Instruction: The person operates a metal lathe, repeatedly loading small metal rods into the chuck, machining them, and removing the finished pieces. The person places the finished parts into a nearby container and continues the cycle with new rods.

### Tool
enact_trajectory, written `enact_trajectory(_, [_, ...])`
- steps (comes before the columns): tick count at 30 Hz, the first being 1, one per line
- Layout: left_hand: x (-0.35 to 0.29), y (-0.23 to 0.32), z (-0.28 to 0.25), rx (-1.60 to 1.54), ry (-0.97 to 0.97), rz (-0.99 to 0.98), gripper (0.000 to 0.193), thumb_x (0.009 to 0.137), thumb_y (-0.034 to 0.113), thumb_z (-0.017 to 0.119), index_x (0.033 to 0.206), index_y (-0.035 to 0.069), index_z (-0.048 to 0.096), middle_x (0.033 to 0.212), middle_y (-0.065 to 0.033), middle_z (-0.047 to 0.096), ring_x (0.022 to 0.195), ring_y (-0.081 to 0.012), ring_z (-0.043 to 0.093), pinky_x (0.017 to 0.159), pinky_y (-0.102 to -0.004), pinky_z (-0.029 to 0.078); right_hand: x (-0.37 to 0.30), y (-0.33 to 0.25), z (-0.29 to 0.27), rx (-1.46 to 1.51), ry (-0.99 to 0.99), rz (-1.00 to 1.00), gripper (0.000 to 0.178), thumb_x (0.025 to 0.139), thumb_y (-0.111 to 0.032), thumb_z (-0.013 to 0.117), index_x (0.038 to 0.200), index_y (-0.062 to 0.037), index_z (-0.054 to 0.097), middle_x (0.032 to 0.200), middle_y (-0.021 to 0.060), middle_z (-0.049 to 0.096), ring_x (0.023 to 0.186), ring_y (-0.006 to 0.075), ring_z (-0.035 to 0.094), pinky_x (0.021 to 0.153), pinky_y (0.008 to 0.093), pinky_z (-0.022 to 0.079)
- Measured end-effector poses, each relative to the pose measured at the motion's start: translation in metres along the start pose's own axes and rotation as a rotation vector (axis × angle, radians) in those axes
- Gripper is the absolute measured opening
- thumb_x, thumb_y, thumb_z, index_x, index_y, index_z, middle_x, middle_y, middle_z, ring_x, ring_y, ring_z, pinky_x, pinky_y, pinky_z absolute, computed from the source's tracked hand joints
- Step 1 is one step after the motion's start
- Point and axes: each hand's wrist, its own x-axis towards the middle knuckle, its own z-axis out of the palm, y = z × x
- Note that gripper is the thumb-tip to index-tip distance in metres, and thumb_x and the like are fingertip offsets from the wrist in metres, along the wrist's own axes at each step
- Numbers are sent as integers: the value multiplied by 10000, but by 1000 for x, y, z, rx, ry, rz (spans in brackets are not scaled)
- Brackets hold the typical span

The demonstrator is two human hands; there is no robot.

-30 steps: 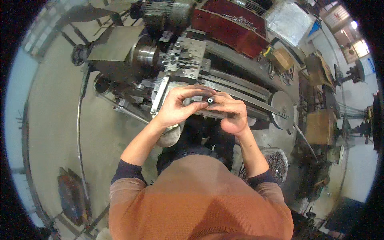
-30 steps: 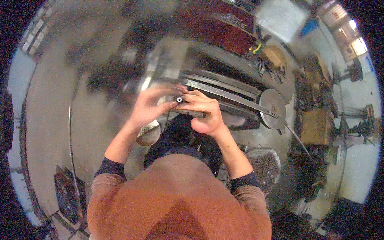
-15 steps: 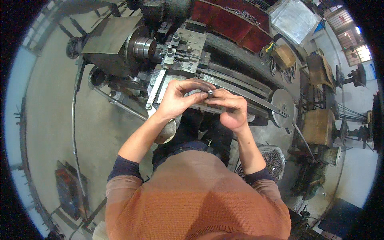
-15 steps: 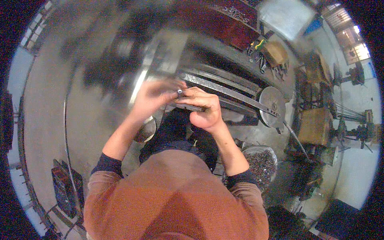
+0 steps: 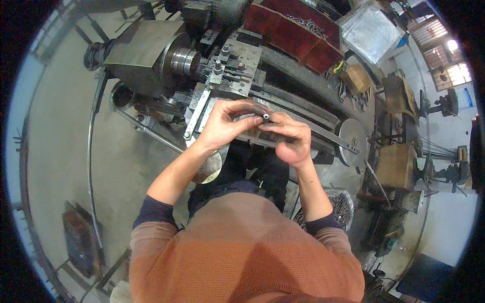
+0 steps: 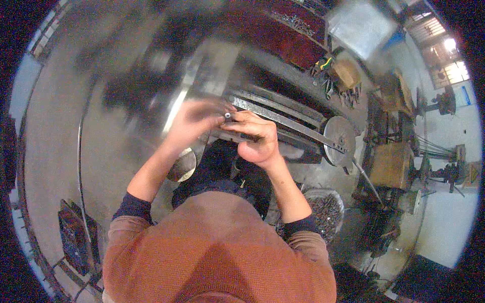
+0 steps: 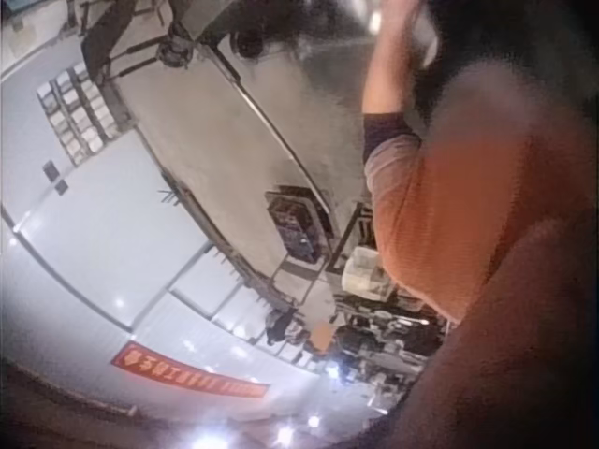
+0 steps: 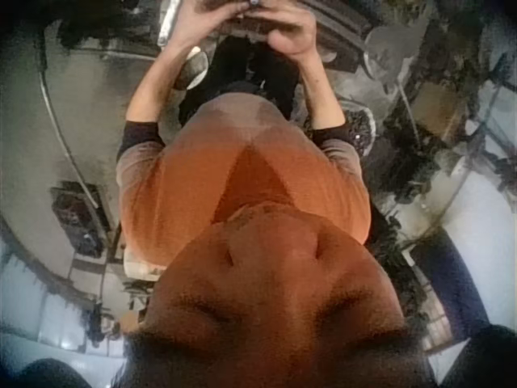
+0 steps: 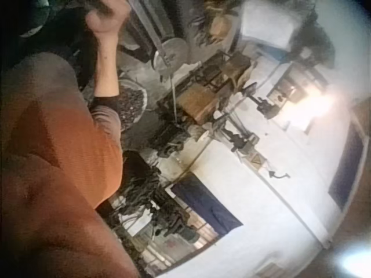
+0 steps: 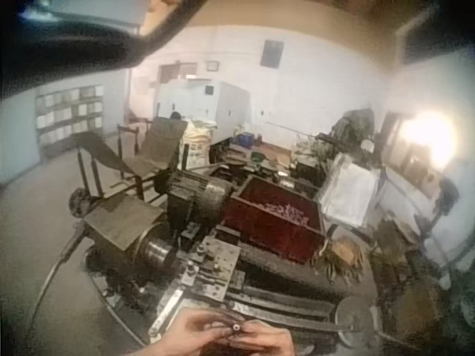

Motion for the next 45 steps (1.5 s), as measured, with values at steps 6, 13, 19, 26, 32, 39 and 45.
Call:
enact_trajectory(6, [0,3,-5,94,-18,-139,214,779,67,611,978,-11,625,988,-93,636,913,-159,581,818,-300,449,1,-2,-7,-67,3,23,385,575,-154,572,917,-6,667,956,180,626,917,302,596,841,357,440])
enact_trajectory(13, [-49,32,-59,293,357,-200,147,771,22,579,887,-40,644,840,-68,655,766,-94,573,701,-228,451,87,47,-113,-445,129,37,328,563,-84,535,858,-33,668,868,120,643,867,228,607,799,318,464])
enact_trajectory(19, [-73,14,-100,609,471,-200,176,776,69,600,895,-58,619,800,-83,647,733,-115,571,688,-244,445,108,81,-154,-887,238,100,432,598,-107,608,1029,-121,627,1142,181,538,904,281,587,776,346,474])
enact_trajectory(26, [-127,-72,-160,1371,496,-327,288,774,210,629,954,-14,633,888,-143,649,796,-247,623,724,-320,461,-99,42,-132,-538,412,439,412,557,-157,617,956,-60,646,1066,210,579,1062,355,520,885,370,425])
enact_trajectory(32, [-93,-88,-178,1326,328,-417,338,797,191,614,1024,-59,589,969,-145,635,779,-204,610,755,-326,459,-352,-30,-178,-765,959,1018,347,582,-196,647,891,-37,662,883,142,629,815,263,610,745,333,474])
enact_trajectory(39, [-89,-94,-200,1143,279,-634,342,793,170,613,1022,-81,571,935,-160,619,832,-224,573,776,-337,441,-467,-19,-184,-1065,733,1324,319,574,-235,646,861,-100,682,905,129,623,864,292,596,774,362,473])
enact_trajectory(45, [-109,-120,-258,1184,379,-731,351,795,174,609,1049,-64,565,986,-167,613,896,-250,577,810,-335,428,-455,35,-180,-1183,545,1251,319,545,-206,637,807,-27,663,912,154,608,903,331,556,816,375,459])
